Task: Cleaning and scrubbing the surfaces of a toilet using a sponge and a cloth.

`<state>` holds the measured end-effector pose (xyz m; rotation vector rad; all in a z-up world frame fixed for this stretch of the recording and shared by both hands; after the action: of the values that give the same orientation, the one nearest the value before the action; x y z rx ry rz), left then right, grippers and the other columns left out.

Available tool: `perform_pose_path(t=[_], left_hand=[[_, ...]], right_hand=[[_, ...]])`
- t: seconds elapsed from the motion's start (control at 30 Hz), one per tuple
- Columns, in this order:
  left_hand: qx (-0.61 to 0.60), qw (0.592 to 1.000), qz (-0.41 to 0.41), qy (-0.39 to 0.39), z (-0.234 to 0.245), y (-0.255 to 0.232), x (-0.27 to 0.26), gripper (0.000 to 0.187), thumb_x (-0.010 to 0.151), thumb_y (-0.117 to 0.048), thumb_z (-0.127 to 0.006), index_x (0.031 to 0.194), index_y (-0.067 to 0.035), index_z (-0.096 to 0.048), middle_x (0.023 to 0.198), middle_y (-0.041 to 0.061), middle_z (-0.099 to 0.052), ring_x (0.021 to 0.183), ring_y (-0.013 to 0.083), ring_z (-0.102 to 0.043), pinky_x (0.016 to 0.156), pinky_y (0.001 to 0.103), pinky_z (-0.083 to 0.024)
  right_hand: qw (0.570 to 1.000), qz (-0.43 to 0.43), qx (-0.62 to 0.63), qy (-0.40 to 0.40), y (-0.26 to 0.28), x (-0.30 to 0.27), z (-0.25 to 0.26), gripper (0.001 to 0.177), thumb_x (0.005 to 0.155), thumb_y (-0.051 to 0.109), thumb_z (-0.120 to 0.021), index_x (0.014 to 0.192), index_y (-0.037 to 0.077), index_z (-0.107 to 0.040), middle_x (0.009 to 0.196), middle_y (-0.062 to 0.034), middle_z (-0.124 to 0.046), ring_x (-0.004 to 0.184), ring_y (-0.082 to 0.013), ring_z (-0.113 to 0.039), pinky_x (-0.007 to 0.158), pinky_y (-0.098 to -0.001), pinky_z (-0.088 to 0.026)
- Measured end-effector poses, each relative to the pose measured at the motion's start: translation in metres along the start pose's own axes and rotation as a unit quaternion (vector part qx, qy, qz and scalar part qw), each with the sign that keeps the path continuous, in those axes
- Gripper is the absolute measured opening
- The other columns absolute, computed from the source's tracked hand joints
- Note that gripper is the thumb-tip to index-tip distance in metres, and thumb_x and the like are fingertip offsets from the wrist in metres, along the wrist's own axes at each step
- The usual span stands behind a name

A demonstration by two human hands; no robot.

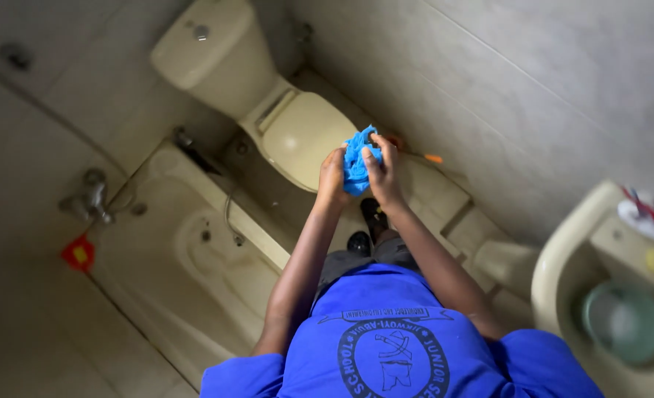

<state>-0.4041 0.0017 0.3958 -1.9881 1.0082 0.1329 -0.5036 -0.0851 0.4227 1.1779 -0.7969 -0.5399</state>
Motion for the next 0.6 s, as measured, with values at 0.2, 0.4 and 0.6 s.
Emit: perform_pose_path(t=[0.2, 0.4, 0.6], left_hand=[[0.069, 0.993, 0.08, 0.052, -0.045, 0.048, -0.025, 0.036, 0.103, -0.027, -0.05, 0.123, 0.0, -0.066, 0.107, 0.009, -0.072, 0.092, 0.0174, -0.07, 0.083, 0.033, -0.057], [0.06, 0.985, 0.132, 0.094, -0.091, 0.096, -0.053, 0.037, 0.107, -0.03, -0.05, 0.121, 0.001, -0.065, 0.109, 0.008, -0.071, 0.095, 0.0181, -0.069, 0.085, 0.035, -0.056], [0.11, 0.971, 0.169, 0.129, -0.126, 0.156, -0.069, 0.036, 0.107, -0.032, -0.05, 0.121, -0.003, -0.065, 0.109, 0.006, -0.07, 0.097, 0.0167, -0.067, 0.087, 0.034, -0.055]], right_hand=[[0.964, -0.168, 0.196, -0.065, -0.003, -0.044, 0.057, 0.065, 0.1, 0.048, -0.063, 0.147, 0.006, -0.046, 0.141, -0.0095, -0.055, 0.129, -0.0183, -0.053, 0.111, -0.0363, -0.043], [0.969, -0.142, 0.112, -0.171, 0.025, -0.074, 0.112, 0.056, 0.103, 0.04, -0.063, 0.145, 0.006, -0.049, 0.138, -0.0097, -0.055, 0.127, -0.0177, -0.054, 0.11, -0.0355, -0.044], [0.944, -0.163, 0.087, -0.274, 0.028, -0.103, 0.17, 0.045, 0.103, 0.034, -0.064, 0.136, 0.005, -0.055, 0.123, -0.0061, -0.061, 0.111, -0.0127, -0.057, 0.099, -0.0308, -0.048]])
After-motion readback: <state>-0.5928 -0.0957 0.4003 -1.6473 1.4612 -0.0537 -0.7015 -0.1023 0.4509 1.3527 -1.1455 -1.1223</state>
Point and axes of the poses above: each hand's wrist, its own x-axis towards the middle knuckle, its own z-axis out of the back of the hand, y = z × x, the point moved 3 cm from there along x, towards the middle knuckle
